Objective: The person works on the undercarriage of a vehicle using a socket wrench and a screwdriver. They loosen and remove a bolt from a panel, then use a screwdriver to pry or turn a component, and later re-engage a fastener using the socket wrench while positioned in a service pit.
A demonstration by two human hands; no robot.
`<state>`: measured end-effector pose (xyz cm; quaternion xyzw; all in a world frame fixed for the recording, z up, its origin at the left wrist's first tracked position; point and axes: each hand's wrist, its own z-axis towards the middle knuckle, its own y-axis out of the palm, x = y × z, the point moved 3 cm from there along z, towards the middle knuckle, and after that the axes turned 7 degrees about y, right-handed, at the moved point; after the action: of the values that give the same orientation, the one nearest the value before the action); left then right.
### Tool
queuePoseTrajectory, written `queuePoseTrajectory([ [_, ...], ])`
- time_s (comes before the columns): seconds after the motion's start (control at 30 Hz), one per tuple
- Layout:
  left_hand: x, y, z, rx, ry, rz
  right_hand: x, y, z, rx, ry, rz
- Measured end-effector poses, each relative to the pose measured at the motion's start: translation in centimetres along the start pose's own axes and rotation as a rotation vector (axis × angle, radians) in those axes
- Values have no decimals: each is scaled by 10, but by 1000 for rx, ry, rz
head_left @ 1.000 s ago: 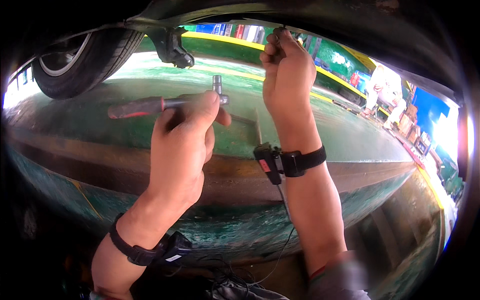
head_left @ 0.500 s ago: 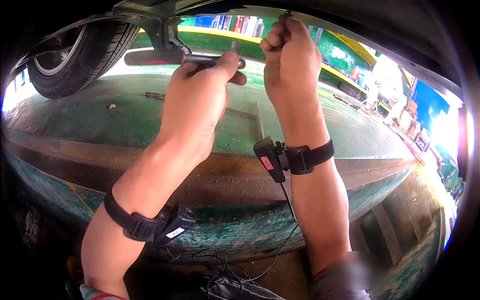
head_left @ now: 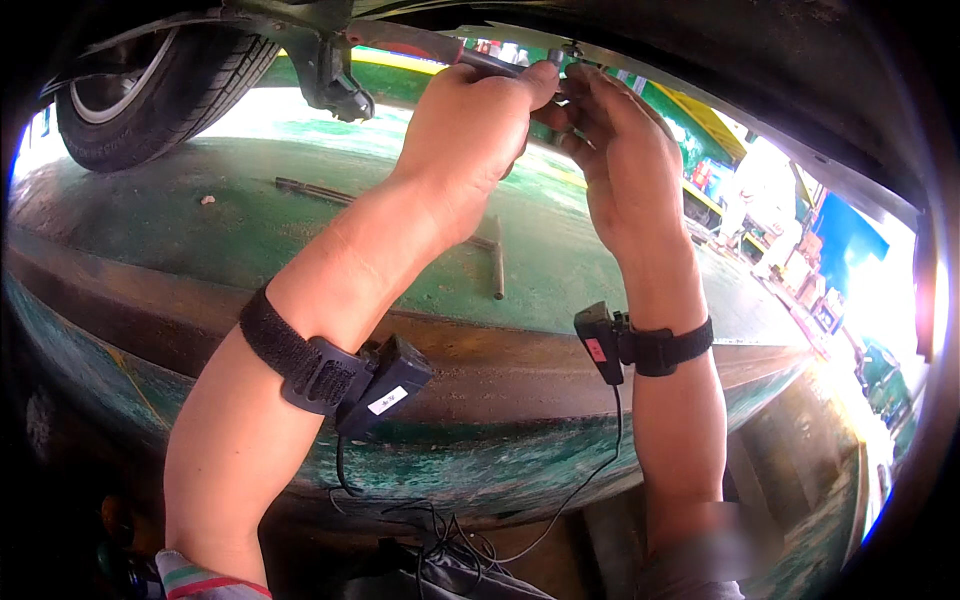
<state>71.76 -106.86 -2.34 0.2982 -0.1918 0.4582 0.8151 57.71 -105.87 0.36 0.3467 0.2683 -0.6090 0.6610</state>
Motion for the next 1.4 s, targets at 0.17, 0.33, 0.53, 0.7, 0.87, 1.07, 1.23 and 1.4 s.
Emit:
queuePoseTrajectory([
  [0.17,-4,4,1,-35,-69,-109,-3,-4,0,-44,16,-162],
  [0.33,-14,-2,11,-134,-73,-245,-7,-4,4,-76,72,-134],
  [0.53,-21,3,13,-207,-85,-487,-14,-3,9,-66,43,-164],
  [0.7,-26,14,9,-69,-55,-339,-17,2,8,-89,-5,-254],
  [0.87,-21,19,4,-3,-47,-413,-15,-3,22,-265,84,-46],
  [1.07,-19,20,7,346,667,443,-12,3,18,-186,62,5],
  [1.23,-18,32,0,355,718,701,-11,-10,30,-318,116,37],
  [1.4,-19,31,0,341,765,737,-7,-10,41,-420,204,94],
])
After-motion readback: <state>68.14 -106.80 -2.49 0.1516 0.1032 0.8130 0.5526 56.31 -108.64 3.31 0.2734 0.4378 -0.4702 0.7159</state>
